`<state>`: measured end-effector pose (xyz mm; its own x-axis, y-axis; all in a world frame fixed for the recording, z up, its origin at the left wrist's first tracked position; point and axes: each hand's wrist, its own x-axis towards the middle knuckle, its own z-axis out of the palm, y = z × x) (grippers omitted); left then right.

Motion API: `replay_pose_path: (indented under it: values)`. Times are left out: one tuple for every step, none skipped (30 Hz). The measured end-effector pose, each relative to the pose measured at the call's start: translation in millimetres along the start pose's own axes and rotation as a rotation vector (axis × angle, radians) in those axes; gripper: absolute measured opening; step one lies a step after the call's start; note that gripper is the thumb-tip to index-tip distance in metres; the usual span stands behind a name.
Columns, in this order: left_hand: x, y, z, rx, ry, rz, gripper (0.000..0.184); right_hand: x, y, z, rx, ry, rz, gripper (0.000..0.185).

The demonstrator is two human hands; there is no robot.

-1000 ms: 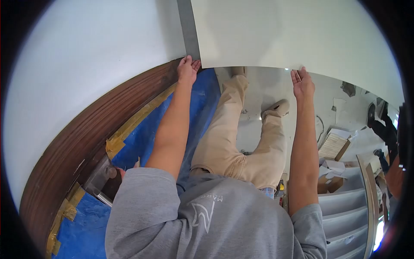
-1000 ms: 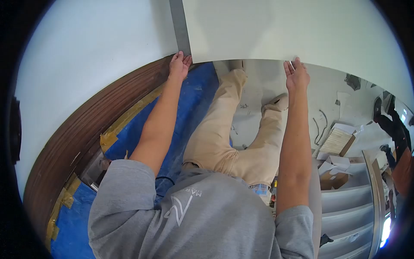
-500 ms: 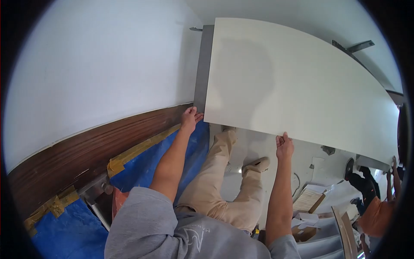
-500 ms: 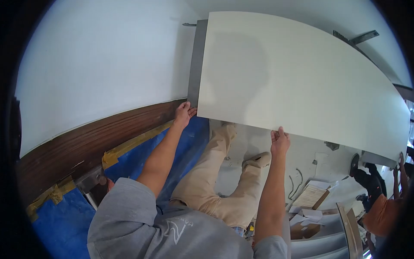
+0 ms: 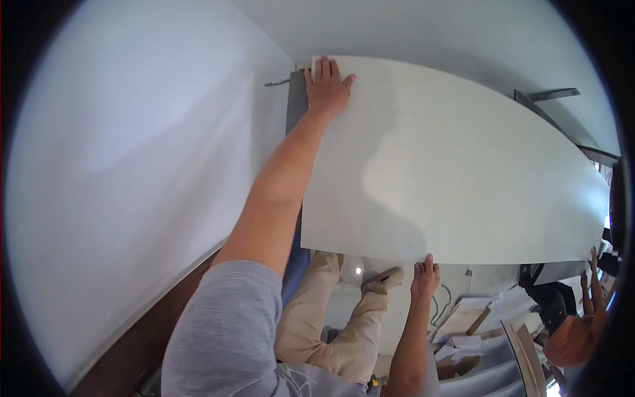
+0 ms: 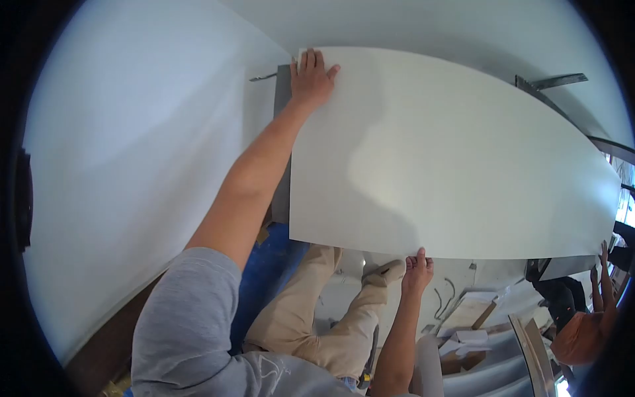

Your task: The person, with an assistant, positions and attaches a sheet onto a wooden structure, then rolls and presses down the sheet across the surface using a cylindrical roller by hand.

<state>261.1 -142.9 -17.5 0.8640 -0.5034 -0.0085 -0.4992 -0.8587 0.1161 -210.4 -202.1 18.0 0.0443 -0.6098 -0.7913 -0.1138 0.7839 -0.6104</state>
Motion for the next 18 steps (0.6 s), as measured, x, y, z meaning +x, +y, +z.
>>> replay_pose_path:
  values:
    - [-2, -1, 9, 0.022, 0.035, 0.009, 0.065, -7, 2, -5, 0.011, 0.003, 0.003, 0.026]
    - [-4, 0, 14, 0.041, 0.011, 0.001, 0.066, -10, 5, -10, 0.018, 0.024, 0.009, 0.025]
    - [3, -1, 12, 0.058, 0.01, -0.007, 0.067, -6, 6, -9, 0.035, 0.031, -0.001, 0.024]
    - [9, 0, 7, 0.074, 0.015, -0.014, 0.068, -1, 6, -11, 0.054, 0.035, -0.015, 0.023]
    - [18, 5, -3, 0.065, -0.026, -0.085, 0.069, -3, 4, -12, 0.018, 0.041, -0.017, 0.023]
    - [27, 12, -10, 0.049, -0.066, -0.154, 0.07, -6, 2, -10, -0.018, 0.05, -0.026, 0.023]
    - [29, 17, -3, 0.055, 0.006, -0.137, 0.07, -7, 2, -8, -0.054, 0.067, -0.04, 0.023]
    - [28, 30, 8, 0.049, 0.075, -0.115, 0.071, -6, 1, -9, -0.069, 0.074, -0.028, 0.023]
    - [26, 54, 18, 0.034, 0.149, -0.09, 0.071, -6, 1, -11, -0.078, 0.084, -0.022, 0.023]
    - [11, 90, 19, 0.107, 0.093, 0.087, 0.072, -7, 0, -9, -0.06, 0.085, -0.033, 0.023]
    - [-3, 128, 20, -0.002, 0.05, 0.219, 0.07, -9, -2, -7, -0.049, 0.077, -0.032, 0.023]
    - [-16, 161, 19, -0.099, 0.007, 0.341, 0.069, -9, -5, -7, -0.044, 0.057, -0.021, 0.023]
    - [-24, 193, 17, -0.176, -0.036, 0.41, 0.066, -7, -9, -9, -0.057, 0.065, -0.021, 0.023]
    - [-30, 215, 23, -0.248, 0.035, 0.463, 0.062, -8, -9, -10, -0.07, 0.072, -0.01, 0.023]
    - [-26, 214, 31, -0.243, 0.028, 0.496, 0.061, -7, -6, -8, -0.078, 0.075, 0.002, 0.023]
    - [-19, 209, 30, -0.233, 0.019, 0.529, 0.06, -5, -6, -8, -0.085, 0.073, 0.002, 0.024]
    - [-17, 200, 26, -0.215, -0.002, 0.564, 0.059, -5, -6, -9, -0.091, 0.074, 0.016, 0.025]
    - [-11, 176, 23, -0.17, 0.004, 0.534, 0.056, -6, -3, -10, -0.091, 0.079, 0.034, 0.026]
